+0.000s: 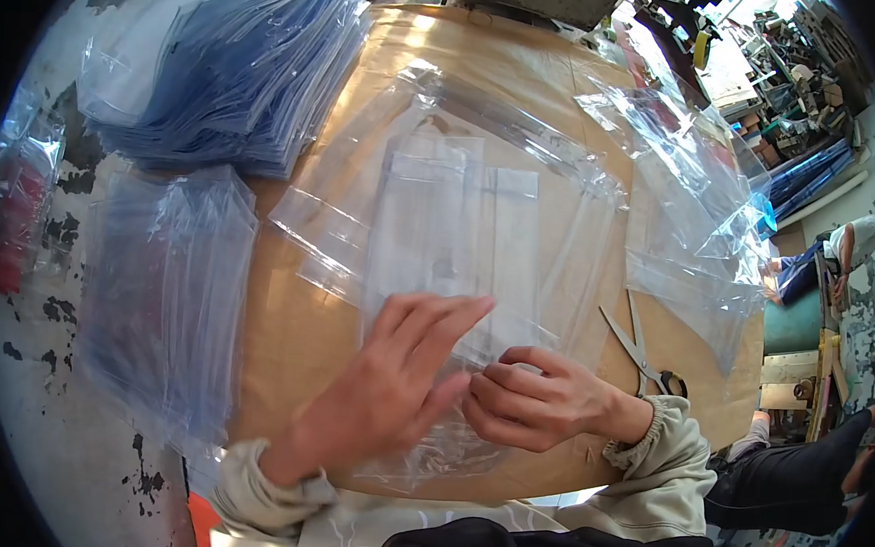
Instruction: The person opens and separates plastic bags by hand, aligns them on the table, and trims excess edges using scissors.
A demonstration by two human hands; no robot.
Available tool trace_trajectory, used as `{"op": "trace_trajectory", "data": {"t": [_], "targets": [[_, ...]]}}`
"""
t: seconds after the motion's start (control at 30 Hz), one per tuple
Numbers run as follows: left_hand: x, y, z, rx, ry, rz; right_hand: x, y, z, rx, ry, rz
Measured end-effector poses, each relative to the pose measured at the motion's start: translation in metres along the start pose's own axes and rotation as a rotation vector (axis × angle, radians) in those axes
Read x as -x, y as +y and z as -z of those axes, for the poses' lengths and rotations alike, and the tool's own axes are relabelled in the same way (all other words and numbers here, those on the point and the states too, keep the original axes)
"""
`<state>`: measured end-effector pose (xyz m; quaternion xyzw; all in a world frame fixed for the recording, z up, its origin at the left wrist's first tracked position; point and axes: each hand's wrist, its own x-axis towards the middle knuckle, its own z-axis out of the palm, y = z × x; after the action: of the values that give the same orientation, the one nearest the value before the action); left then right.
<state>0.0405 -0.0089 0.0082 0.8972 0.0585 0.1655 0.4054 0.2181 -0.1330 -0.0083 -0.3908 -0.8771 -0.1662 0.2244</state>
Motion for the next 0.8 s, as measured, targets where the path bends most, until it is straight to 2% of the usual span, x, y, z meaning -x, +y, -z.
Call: {"op": "trace_trajectory", "data": {"t": [0.03, 0.13, 0.23, 0.33, 0.47, 0.6, 0.7, 0.8], "targets": [[0.011, 0.007, -0.001, -0.175, 0.071, 0.005, 0.000, 0.000, -0.001, -0.027, 0.002, -0.021], [0.030, 0.031, -0.022, -0.226, -0.031, 0.232, 0.002, 0.002, -0.003, -0.081, -0.001, -0.066], [0.041, 0.015, -0.061, -0.286, 0.026, 0.287, 0.000, 0.003, -0.009, -0.073, -0.005, -0.033], [0.043, 0.010, -0.070, -0.346, 0.031, 0.276, 0.001, 0.005, -0.011, -0.202, -0.071, -0.082], [0.044, 0.005, -0.076, -0.428, 0.023, 0.291, 0.005, -0.004, -0.020, -0.399, -0.050, -0.358], [0.044, 0.003, -0.077, -0.449, 0.005, 0.294, -0.004, -0.002, -0.026, -0.424, -0.029, -0.587], [0.042, 0.003, -0.076, -0.452, 0.023, 0.310, -0.013, 0.014, -0.031, -0.407, -0.024, -0.676], [0.039, 0.000, -0.077, -0.457, 0.069, 0.327, -0.020, 0.026, -0.038, -0.348, -0.013, -0.624]]}}
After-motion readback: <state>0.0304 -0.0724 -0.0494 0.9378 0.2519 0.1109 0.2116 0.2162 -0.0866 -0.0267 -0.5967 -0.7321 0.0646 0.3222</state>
